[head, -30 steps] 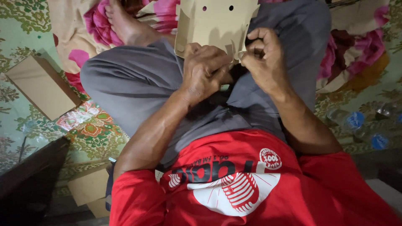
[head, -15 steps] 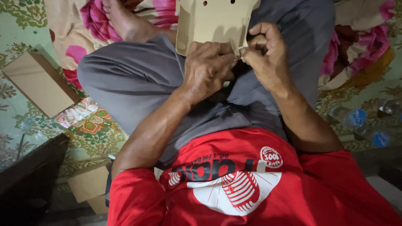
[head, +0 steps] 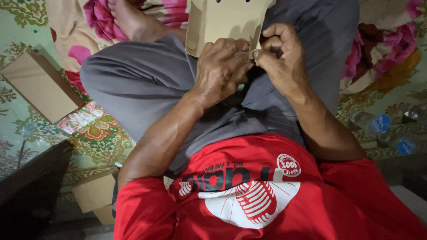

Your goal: Folding and assembling a cardboard box from a flat sheet

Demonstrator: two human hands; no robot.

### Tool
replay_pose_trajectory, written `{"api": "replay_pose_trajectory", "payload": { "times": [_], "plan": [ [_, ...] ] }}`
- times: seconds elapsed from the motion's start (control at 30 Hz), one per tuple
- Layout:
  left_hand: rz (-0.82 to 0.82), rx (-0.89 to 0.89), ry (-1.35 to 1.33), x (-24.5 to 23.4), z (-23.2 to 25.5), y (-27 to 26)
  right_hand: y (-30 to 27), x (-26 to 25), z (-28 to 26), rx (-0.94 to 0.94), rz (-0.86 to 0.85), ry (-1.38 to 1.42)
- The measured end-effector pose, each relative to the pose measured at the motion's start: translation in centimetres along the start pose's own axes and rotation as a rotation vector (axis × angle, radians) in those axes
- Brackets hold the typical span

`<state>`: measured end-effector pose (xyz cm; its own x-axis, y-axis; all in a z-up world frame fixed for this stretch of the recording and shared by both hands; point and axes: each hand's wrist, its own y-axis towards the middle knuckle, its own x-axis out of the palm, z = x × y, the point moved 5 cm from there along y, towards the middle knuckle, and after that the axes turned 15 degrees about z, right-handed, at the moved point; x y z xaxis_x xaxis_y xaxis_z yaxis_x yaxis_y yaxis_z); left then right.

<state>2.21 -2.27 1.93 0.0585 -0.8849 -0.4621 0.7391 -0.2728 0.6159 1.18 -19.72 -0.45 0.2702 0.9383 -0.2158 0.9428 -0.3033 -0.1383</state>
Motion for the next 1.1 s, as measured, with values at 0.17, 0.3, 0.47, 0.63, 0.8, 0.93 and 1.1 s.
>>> {"api": "replay_pose_trajectory", "payload": {
  "times": [0.17,0.3,0.47,0.63,0.8,0.93,1.1],
  "plan": [
    [0.021,-0.021,-0.011,0.5,-0.1,-0.2,-0.2,0.2,0.1,-0.031,-0.002,0.021],
    [-0.034,-0.068,-0.065,-0.3,0.3,0.9,0.1,-0.2,0.6,-0.076,0.015,0.013],
    [0.007,-0.242,-0.202,-0.7,-0.1,1.3,0.0,-0.3,0.2,-0.121,-0.036,-0.002],
    [-0.074,-0.350,-0.133,0.4,-1.0,0.5,-0.4,-0.1,-0.3,-0.138,-0.033,-0.055],
    [-0.114,-0.434,-0.185,0.6,-1.7,0.3,-0.6,0.1,-1.1,-0.209,-0.025,-0.103],
    [-0.014,-0.487,-0.408,0.2,-1.8,0.7,-0.3,0.2,-1.7,-0.240,-0.005,-0.110],
    [-0.021,-0.568,-0.471,0.0,-2.2,0.4,0.1,0.4,-3.7,-0.307,-0.025,-0.159]
  ]
}}
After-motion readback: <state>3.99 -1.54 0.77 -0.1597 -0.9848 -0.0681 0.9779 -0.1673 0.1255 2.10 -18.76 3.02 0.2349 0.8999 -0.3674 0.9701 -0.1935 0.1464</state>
